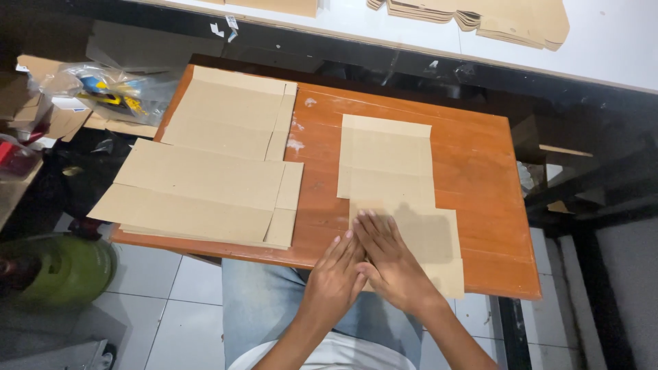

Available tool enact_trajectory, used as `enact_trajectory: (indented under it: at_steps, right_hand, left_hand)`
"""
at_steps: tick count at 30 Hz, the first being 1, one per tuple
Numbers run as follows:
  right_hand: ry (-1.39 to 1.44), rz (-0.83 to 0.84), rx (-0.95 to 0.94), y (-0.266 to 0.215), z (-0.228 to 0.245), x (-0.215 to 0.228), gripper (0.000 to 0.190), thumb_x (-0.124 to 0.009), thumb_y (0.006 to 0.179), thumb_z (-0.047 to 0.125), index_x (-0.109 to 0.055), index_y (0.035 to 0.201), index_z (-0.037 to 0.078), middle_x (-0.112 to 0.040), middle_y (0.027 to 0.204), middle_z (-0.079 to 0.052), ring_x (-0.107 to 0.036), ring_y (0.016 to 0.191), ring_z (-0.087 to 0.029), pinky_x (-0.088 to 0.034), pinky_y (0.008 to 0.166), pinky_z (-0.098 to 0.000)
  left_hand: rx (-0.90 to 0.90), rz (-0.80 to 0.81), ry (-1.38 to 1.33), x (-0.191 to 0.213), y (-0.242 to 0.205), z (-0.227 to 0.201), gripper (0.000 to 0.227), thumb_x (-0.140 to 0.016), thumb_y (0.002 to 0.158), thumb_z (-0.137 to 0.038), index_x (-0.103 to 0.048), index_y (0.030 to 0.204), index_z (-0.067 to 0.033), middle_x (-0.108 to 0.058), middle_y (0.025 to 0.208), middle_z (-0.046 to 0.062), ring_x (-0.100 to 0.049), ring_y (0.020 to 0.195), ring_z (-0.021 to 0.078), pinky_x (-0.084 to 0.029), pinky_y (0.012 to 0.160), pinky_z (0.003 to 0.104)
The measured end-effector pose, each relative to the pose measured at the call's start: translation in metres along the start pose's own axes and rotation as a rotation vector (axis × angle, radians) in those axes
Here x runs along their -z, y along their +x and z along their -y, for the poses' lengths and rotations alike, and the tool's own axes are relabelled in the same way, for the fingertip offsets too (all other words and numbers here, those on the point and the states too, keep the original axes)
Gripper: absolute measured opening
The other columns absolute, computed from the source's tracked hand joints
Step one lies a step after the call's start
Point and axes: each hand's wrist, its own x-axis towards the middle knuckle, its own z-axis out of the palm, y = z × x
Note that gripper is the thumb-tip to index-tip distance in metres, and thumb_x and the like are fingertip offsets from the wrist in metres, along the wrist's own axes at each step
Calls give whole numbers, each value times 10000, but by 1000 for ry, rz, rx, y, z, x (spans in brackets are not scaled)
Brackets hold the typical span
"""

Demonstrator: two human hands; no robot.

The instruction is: The person folds flat cardboard sheets into small rectangular boxes by hand on a wooden table. They crease the edges, fold the sides up, and tuck the flaps to form the box shape, repeating the process for multiple units.

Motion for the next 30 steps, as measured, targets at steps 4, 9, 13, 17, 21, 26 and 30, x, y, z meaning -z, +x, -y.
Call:
enact_trajectory:
  at_steps: [4,9,13,17,21,26,30]
  right_hand:
    - [-98,125,-100,29,-8,1,693,-270,1077,480,-188,1631,72,-194,1721,-97,-123,1596,-248,-33,1261,-495]
    - [-98,161,-245,51,2,19,680,-275,1063,492,-152,1644,159,-146,1729,-70,-55,1598,-234,48,1242,-496]
    - [46,251,-76,28,-6,16,694,-239,1076,467,-62,1639,100,-38,1742,-56,39,1604,-222,71,1283,-440]
    - [194,204,-96,11,-5,13,659,-240,1072,456,-271,1602,65,-182,1719,-76,-80,1602,-251,-12,1289,-453]
    - [-185,163,-136,22,-26,-6,608,-168,1091,419,-250,1628,147,-241,1709,3,-114,1587,-182,5,1251,-487]
    - [-301,6,-236,46,-24,-3,574,-252,1072,512,-389,1588,298,-335,1672,-6,-225,1559,-278,-89,1197,-578]
    - [-325,-10,-268,40,-20,3,601,-290,1064,522,-278,1620,293,-177,1715,-95,-126,1574,-329,-46,1205,-600]
  left_hand:
    - [-12,-54,-128,-1,-3,7,345,-691,997,-156,-634,1248,73,-658,1356,173,-573,1340,348,-416,1191,474]
    - [14,-86,1,6,2,0,414,-667,1029,-274,-631,1322,17,-629,1413,170,-578,1352,267,-424,1176,429]
    - [40,-152,8,3,2,-3,253,-614,1045,-210,-724,1175,-24,-707,1307,132,-624,1294,300,-413,1169,493]
    - [39,-100,10,7,4,-4,329,-553,1069,-217,-691,1300,-28,-706,1330,104,-578,1347,270,-367,1200,476]
    - [40,-68,5,11,6,-6,282,-574,1060,-216,-689,1254,-46,-684,1344,117,-576,1348,272,-399,1172,440]
    - [56,-69,-11,12,5,-8,363,-653,1024,-205,-651,1337,-21,-665,1378,140,-578,1350,271,-413,1167,443]
    - [87,-58,-45,17,8,-8,306,-595,1047,-242,-684,1259,-41,-701,1314,115,-601,1317,273,-428,1128,435]
